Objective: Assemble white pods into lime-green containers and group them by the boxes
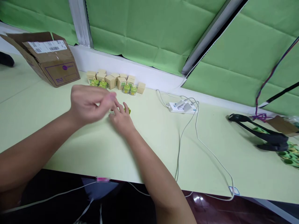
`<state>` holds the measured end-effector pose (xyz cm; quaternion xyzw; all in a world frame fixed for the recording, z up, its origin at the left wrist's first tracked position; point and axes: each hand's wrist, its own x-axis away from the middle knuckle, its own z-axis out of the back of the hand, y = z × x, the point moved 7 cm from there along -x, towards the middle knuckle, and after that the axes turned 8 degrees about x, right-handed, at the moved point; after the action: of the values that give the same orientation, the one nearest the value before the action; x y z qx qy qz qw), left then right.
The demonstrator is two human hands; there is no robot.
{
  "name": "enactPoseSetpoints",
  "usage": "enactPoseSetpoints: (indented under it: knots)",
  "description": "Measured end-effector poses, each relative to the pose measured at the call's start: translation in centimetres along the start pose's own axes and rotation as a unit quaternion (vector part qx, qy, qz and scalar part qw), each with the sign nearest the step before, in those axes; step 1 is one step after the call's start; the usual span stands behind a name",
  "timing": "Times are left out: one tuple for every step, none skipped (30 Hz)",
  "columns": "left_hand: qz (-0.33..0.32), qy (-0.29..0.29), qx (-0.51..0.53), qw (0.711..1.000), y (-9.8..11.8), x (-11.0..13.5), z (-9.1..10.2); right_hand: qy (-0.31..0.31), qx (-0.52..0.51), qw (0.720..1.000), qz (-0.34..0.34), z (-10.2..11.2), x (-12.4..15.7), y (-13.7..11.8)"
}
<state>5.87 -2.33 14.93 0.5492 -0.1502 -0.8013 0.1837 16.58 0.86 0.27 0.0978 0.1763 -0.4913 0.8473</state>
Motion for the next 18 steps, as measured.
enactPoseSetpoints:
  knots:
    - [0.004, 0.062, -0.001, 0.998, -2.0, 0.1, 1.1, 0.006, 0.018, 1.0, 0.01, 0.0, 0.0, -0.2]
    - [0.022, 0.099, -0.008, 0.995, -4.3, 0.5, 1.8, 0.014, 0.044, 0.999, 0.023, 0.0, 0.1, -0.4]
    - [0.044, 0.125, -0.015, 0.991, -6.6, 1.1, 2.3, 0.023, 0.071, 0.997, 0.037, -0.1, 0.1, -0.5]
    - [0.068, 0.127, -0.02, 0.989, -8.8, 1.9, 2.5, 0.033, 0.094, 0.994, 0.048, -0.1, 0.1, -0.6]
    - [0.084, 0.111, -0.028, 0.99, -10.6, 2.6, 2.3, 0.043, 0.113, 0.991, 0.056, -0.2, 0.2, -0.7]
    - [0.094, 0.099, -0.036, 0.99, -12.1, 3.3, 2.2, 0.052, 0.127, 0.989, 0.061, -0.2, 0.2, -0.7]
    - [0.104, 0.099, -0.038, 0.989, -13.1, 3.9, 2.3, 0.059, 0.14, 0.986, 0.065, -0.3, 0.3, -0.8]
    - [0.118, 0.098, -0.037, 0.987, -14.0, 4.4, 2.3, 0.062, 0.151, 0.984, 0.069, -0.3, 0.3, -0.8]
    - [0.125, 0.096, -0.04, 0.987, -14.4, 4.7, 2.3, 0.062, 0.162, 0.982, 0.074, -0.3, 0.3, -0.9]
    - [0.129, 0.091, -0.043, 0.987, -14.5, 4.8, 2.2, 0.059, 0.17, 0.98, 0.08, -0.3, 0.4, -1.0]
    - [0.13, 0.083, -0.048, 0.987, -14.5, 4.8, 2.1, 0.054, 0.175, 0.979, 0.086, -0.3, 0.4, -1.1]
    - [0.13, 0.074, -0.053, 0.987, -14.4, 4.8, 2.0, 0.046, 0.178, 0.979, 0.091, -0.3, 0.4, -1.1]
    - [0.13, 0.064, -0.057, 0.988, -14.3, 4.8, 1.8, 0.038, 0.18, 0.978, 0.094, -0.3, 0.4, -1.2]
    - [0.131, 0.056, -0.06, 0.988, -14.2, 4.8, 1.7, 0.03, 0.179, 0.979, 0.095, -0.3, 0.4, -1.2]
    - [0.132, 0.05, -0.062, 0.988, -14.1, 4.8, 1.6, 0.023, 0.178, 0.979, 0.094, -0.3, 0.4, -1.2]
    - [0.131, 0.044, -0.065, 0.988, -14.1, 4.9, 1.5, 0.017, 0.176, 0.98, 0.092, -0.3, 0.4, -1.2]
    - [0.129, 0.04, -0.069, 0.988, -14.1, 4.9, 1.3, 0.013, 0.174, 0.981, 0.089, -0.3, 0.4, -1.1]
    - [0.127, 0.036, -0.075, 0.988, -14.1, 5.0, 1.3, 0.011, 0.173, 0.981, 0.089, -0.3, 0.4, -1.1]
